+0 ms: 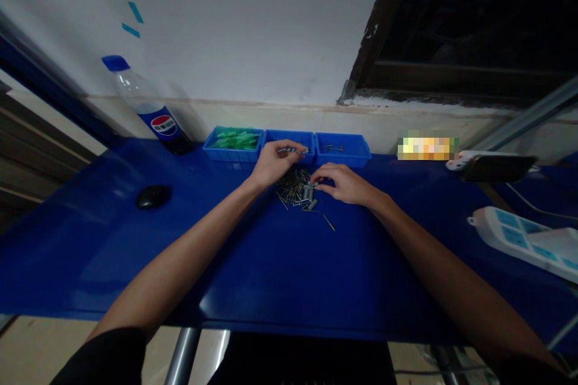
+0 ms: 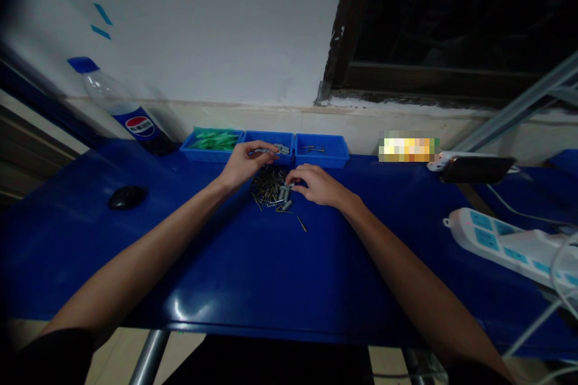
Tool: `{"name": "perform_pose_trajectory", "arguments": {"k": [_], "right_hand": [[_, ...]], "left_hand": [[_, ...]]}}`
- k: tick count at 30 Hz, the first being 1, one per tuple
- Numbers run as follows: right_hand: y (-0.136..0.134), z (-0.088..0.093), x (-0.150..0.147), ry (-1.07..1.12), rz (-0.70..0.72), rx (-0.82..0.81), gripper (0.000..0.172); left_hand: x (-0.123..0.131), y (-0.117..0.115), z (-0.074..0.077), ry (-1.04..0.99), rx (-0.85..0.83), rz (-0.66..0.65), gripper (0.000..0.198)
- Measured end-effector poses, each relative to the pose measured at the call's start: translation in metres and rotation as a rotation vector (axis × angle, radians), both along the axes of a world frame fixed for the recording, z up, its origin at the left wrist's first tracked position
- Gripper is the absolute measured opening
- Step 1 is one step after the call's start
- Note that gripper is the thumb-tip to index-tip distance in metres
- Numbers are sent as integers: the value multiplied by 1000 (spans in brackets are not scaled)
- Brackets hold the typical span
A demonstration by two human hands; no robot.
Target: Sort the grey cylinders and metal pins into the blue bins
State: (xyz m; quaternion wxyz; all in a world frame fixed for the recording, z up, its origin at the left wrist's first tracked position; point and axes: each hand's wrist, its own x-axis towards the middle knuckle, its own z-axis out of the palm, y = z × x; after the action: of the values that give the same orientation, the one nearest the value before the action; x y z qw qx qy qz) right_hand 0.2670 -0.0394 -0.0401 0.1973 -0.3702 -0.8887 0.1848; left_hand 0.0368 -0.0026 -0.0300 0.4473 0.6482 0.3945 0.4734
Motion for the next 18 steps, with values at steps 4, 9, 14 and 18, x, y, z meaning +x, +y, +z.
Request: {"name": "perform_pose_trajectory", "arguments": {"k": [4, 9, 14, 18], "right_hand": [[-1, 3, 1, 46, -8, -7, 16], [-3, 11, 1, 189, -52, -14, 16], [0, 8, -3, 458, -196, -136, 16], [5, 3, -6, 685, -322, -246, 30]], "left_hand": [[0, -1, 1, 3, 6, -8, 16], [1, -3, 2, 29, 2, -39, 17], [0, -4, 3, 70, 26, -117, 18], [2, -7, 4, 90, 15, -233, 21]]}}
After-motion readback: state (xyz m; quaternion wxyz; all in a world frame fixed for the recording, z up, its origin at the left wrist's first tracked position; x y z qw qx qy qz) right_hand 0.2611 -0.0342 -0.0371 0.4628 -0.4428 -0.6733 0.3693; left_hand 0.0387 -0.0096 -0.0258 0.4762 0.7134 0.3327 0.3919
